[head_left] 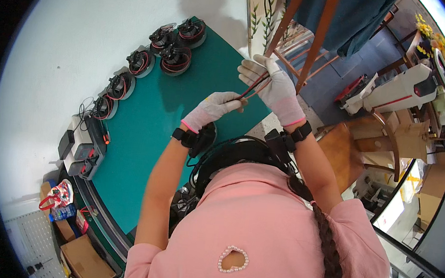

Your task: Assembling small motor components and wiring on a workbench.

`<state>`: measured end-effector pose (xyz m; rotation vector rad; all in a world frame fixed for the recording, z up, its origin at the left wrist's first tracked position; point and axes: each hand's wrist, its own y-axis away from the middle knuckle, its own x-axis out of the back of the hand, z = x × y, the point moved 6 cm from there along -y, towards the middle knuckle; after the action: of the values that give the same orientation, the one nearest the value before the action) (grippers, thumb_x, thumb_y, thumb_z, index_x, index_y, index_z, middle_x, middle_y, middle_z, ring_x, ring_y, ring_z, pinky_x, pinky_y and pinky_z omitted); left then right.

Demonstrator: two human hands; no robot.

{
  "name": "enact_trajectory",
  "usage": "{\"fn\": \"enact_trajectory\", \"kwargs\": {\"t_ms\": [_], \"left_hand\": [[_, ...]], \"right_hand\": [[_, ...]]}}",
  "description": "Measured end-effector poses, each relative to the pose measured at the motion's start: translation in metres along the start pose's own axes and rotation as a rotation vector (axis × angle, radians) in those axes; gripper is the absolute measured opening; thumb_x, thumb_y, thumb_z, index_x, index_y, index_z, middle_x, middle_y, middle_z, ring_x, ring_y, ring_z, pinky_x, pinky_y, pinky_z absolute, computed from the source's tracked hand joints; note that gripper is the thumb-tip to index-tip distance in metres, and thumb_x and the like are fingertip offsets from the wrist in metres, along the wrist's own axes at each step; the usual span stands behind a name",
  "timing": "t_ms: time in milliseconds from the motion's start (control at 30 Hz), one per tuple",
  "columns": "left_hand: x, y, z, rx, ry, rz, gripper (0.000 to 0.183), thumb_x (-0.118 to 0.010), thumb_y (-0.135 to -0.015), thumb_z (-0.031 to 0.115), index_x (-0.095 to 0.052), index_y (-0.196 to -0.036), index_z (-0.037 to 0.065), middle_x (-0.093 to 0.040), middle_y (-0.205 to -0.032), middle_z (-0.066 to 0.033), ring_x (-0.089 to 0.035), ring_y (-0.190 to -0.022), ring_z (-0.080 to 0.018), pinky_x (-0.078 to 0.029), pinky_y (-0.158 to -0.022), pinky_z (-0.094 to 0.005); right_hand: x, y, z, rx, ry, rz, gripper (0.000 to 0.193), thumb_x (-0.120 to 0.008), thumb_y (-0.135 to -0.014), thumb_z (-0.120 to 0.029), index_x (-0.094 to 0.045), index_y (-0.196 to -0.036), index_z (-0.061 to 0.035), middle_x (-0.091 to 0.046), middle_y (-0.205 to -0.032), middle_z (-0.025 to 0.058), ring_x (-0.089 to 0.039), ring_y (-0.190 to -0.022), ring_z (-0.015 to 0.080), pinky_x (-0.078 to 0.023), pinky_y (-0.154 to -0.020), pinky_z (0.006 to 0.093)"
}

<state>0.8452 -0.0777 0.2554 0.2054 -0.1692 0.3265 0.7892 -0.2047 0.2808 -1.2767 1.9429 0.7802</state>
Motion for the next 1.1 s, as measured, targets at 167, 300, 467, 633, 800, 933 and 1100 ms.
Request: {"fn": "enact_trajectory", "kwargs": {"t_ms": [167, 300, 467, 633, 800, 933, 1100], "left_hand": [[0.003, -0.007, -0.029, 0.204, 0.075, 0.007, 0.030, -0.053, -0.090, 0.024, -0.062, -0.100, -0.003, -0.064, -0.085, -0.0067, -0.058, -0.084, -0.0112, -0.045, -0.079, -0.0246], [0.007, -0.019, -0.044, 0.255, 0.068, 0.037, 0.028, -0.054, -0.089, 0.022, -0.062, -0.100, -0.003, -0.065, -0.086, -0.0070, -0.059, -0.082, -0.0118, -0.046, -0.077, -0.0250], [0.045, 0.017, -0.073, 0.245, -0.280, 0.033, 0.029, -0.055, -0.085, 0.022, -0.063, -0.100, -0.001, -0.065, -0.086, -0.0070, -0.059, -0.081, -0.0142, -0.046, -0.077, -0.0277], [0.055, 0.047, -0.092, 0.420, -0.207, 0.174, 0.027, -0.054, -0.084, 0.021, -0.063, -0.097, -0.001, -0.065, -0.085, -0.0070, -0.059, -0.079, -0.0163, -0.045, -0.074, -0.0301], [0.060, 0.062, -0.092, 0.375, -0.157, 0.348, 0.029, -0.051, -0.088, 0.021, -0.061, -0.103, -0.001, -0.064, -0.097, -0.0075, -0.058, -0.091, -0.0163, -0.043, -0.083, -0.0285], [0.086, 0.111, -0.099, 0.339, 0.051, 0.840, 0.030, -0.048, -0.091, 0.021, -0.059, -0.111, 0.001, -0.061, -0.109, -0.0069, -0.052, -0.105, -0.0153, -0.037, -0.094, -0.0279], [0.065, 0.161, -0.120, 0.404, 0.068, 0.938, 0.036, -0.052, -0.090, 0.024, -0.054, -0.118, 0.002, -0.057, -0.117, -0.0098, -0.049, -0.112, -0.0182, -0.035, -0.097, -0.0286]], "right_hand": [[0.006, -0.004, 0.002, 0.021, -0.006, -0.046, 0.036, -0.039, -0.095, -0.027, -0.045, -0.116, 0.0019, -0.055, -0.111, 0.0238, -0.050, -0.111, 0.0359, -0.039, -0.096, 0.0457], [0.011, -0.010, -0.001, 0.037, 0.136, -0.059, 0.035, -0.039, -0.095, -0.027, -0.047, -0.115, 0.0011, -0.055, -0.113, 0.0186, -0.054, -0.107, 0.0319, -0.040, -0.094, 0.0424], [0.042, -0.024, -0.003, -0.040, 0.020, 0.087, 0.032, -0.042, -0.094, -0.027, -0.047, -0.113, -0.0009, -0.055, -0.113, 0.0193, -0.053, -0.108, 0.0330, -0.040, -0.094, 0.0443], [0.065, -0.043, 0.000, -0.101, -0.051, 0.222, 0.033, -0.041, -0.094, -0.028, -0.046, -0.114, -0.0012, -0.052, -0.116, 0.0210, -0.049, -0.112, 0.0360, -0.038, -0.097, 0.0494], [0.109, -0.065, 0.023, -0.219, -0.201, 0.315, 0.029, -0.036, -0.095, -0.026, -0.047, -0.106, -0.0016, -0.050, -0.119, 0.0220, -0.045, -0.115, 0.0385, -0.036, -0.098, 0.0528], [0.137, -0.065, 0.033, -0.299, -0.274, 0.370, 0.028, -0.033, -0.096, -0.024, -0.047, -0.104, -0.0015, -0.048, -0.120, 0.0228, -0.044, -0.116, 0.0391, -0.035, -0.099, 0.0534], [0.156, -0.070, 0.040, -0.367, -0.255, 0.509, 0.031, -0.033, -0.096, -0.026, -0.048, -0.103, -0.0008, -0.045, -0.124, 0.0218, -0.043, -0.117, 0.0371, -0.035, -0.099, 0.0522]]}}
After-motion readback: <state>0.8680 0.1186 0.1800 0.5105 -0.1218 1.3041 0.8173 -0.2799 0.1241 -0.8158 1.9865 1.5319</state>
